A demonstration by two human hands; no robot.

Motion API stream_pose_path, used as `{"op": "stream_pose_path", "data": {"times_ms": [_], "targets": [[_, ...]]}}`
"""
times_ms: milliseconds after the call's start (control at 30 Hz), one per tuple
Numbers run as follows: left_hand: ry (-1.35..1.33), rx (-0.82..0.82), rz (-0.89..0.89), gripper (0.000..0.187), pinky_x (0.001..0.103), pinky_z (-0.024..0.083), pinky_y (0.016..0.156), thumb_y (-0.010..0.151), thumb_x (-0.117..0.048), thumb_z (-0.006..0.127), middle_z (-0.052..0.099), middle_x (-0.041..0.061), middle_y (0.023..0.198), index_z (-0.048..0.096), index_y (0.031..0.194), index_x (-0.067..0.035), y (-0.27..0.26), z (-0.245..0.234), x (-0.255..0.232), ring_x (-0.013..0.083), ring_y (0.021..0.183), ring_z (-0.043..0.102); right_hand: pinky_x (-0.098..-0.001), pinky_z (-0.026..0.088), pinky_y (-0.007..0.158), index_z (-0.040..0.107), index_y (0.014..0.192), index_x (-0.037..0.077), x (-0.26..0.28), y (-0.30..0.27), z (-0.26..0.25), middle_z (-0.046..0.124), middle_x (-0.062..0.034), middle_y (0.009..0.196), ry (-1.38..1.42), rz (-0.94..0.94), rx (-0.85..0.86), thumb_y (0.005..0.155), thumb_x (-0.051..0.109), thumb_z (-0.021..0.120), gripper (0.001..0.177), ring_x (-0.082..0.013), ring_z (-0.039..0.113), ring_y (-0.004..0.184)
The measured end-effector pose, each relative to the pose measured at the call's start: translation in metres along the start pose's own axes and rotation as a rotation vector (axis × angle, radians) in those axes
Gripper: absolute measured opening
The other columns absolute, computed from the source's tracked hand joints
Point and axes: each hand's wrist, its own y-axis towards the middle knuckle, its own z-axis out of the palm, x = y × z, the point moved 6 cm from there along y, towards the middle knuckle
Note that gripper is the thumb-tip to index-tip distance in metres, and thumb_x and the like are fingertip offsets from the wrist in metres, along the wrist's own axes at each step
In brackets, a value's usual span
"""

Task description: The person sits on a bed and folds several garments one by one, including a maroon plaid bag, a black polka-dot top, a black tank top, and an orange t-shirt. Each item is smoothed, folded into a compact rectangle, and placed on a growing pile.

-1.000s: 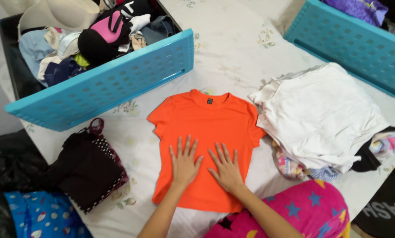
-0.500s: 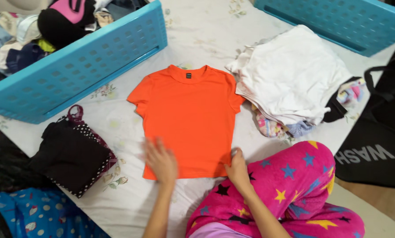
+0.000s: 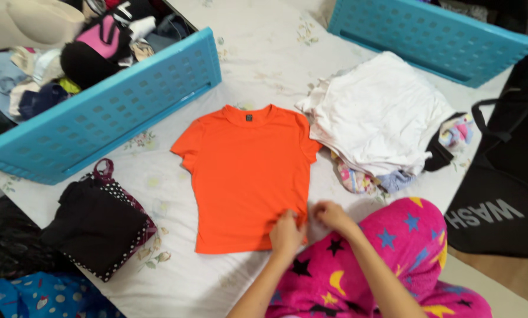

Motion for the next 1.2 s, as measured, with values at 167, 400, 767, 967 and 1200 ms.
{"op": "stream_pose_path", "data": {"times_ms": [167,400,767,967,1200], "targets": [[0.517,-0.167,0.218,0.05,0.049,0.055,0.074,0.066,-0.021,0.079,0.062,0.02,0.104,0.059,0.108,-0.002,0.006,0.076,0.0,0.0363,0.093,0.066,-0.0412,0.056,0.066,0.061,0.127,0.017,0.022,0.1,-0.048,0.065,-0.0033,0.089,0.157,-0.202,-0.326,0.088,0.015,0.069,0.04,-0.0187,0.063,0.074],[0.213,-0.11,0.283,0.019,0.052,0.057,0.075,0.084,-0.005,0.066,0.07,0.024,0.102,0.071,0.102,-0.001,0.034,0.08,0.042,0.0423,0.091,0.07,-0.035,0.05,0.062,0.065,0.109,0.02,0.058,0.166,-0.065,0.054,0.0047,0.084,1.307,0.198,-0.131,0.086,0.011,0.07,0.025,-0.0117,0.054,0.069],[-0.117,0.2,0.367,0.02,0.058,0.048,0.077,0.086,-0.003,0.053,0.064,0.031,0.086,0.069,0.098,-0.001,0.002,-0.032,-0.002,0.0495,0.085,0.062,-0.0301,0.026,0.047,0.042,0.079,0.023,0.068,0.186,-0.03,0.037,0.0059,0.061,1.291,0.649,0.015,0.082,0.038,0.084,0.044,-0.012,0.031,0.051],[-0.383,0.17,0.509,0.009,0.049,0.048,0.066,0.086,-0.004,0.052,0.06,0.028,0.082,0.059,0.086,0.001,-0.008,-0.072,-0.001,0.0448,0.077,0.061,-0.035,0.046,0.048,0.068,0.083,0.007,0.071,0.184,-0.057,0.062,-0.0005,0.062,1.234,0.467,0.059,0.089,0.028,0.072,0.022,-0.0165,0.056,0.048],[-0.534,0.35,0.427,0.035,0.034,0.033,0.053,0.094,-0.02,0.073,0.038,0.005,0.066,0.048,0.076,-0.002,-0.038,-0.169,0.0,0.0112,0.062,0.035,-0.0273,0.045,0.057,0.074,0.093,0.01,0.088,0.062,-0.154,0.065,0.002,0.079,0.667,0.102,-0.289,0.092,0.035,0.068,0.026,-0.0094,0.054,0.066]]}}
